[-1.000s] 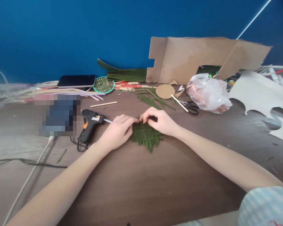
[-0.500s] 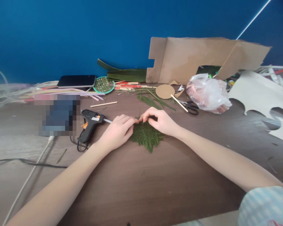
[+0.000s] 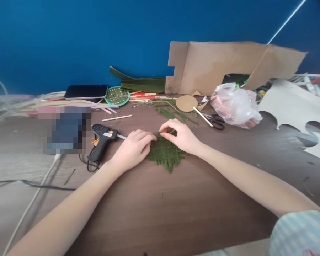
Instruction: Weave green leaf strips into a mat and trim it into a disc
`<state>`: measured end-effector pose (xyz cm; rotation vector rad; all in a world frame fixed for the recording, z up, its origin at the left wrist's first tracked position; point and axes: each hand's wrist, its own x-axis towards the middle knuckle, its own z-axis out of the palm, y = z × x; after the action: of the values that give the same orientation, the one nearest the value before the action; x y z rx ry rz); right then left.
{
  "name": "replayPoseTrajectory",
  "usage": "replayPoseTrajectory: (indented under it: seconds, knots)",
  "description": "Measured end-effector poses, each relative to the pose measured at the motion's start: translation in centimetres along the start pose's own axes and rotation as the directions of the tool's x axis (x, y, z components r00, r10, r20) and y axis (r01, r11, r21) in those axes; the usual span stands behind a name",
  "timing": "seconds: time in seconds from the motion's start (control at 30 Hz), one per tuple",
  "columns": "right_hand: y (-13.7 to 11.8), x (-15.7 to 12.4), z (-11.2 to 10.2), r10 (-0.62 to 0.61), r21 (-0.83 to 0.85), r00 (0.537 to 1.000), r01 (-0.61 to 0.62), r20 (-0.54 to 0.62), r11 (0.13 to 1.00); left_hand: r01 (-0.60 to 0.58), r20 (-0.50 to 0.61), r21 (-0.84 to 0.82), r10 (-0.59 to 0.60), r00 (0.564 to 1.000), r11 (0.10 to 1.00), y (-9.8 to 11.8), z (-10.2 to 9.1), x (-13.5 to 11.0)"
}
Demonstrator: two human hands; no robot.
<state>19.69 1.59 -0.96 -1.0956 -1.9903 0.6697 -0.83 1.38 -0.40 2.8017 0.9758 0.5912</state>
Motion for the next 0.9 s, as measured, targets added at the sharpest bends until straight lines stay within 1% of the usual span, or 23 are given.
replayPoseTrajectory:
  seconds: [0.1,0.33,0.5,0.67,0.9]
  knots:
    - [0.21,0.02,0.15,-0.012,-0.052,1.000,0.012,0.016,0.999,-0.001,-0.010,0.002,0.001,1.000,1.000,0.02,0.04,-0.02]
    - [0.40,0.08,0.17,-0.065,-0.147,0.997,0.071,0.046,0.987,0.050,-0.044,-0.003,-0.051,0.998,0.999,0.25,-0.06,-0.06]
    - [0.48,0.04,0.27,-0.128,-0.213,0.990,0.137,0.055,0.967,0.038,-0.042,-0.001,-0.038,0.998,0.999,0.18,-0.03,-0.06]
    - [0.39,-0.15,0.38,-0.123,-0.257,0.990,0.137,0.069,0.957,-0.021,-0.037,-0.016,0.020,0.999,1.000,-0.04,0.08,-0.05]
    - [0.09,-0.28,0.14,-0.134,-0.346,0.982,0.173,0.135,0.922,-0.077,-0.030,0.045,0.078,0.997,0.996,-0.05,0.14,-0.15]
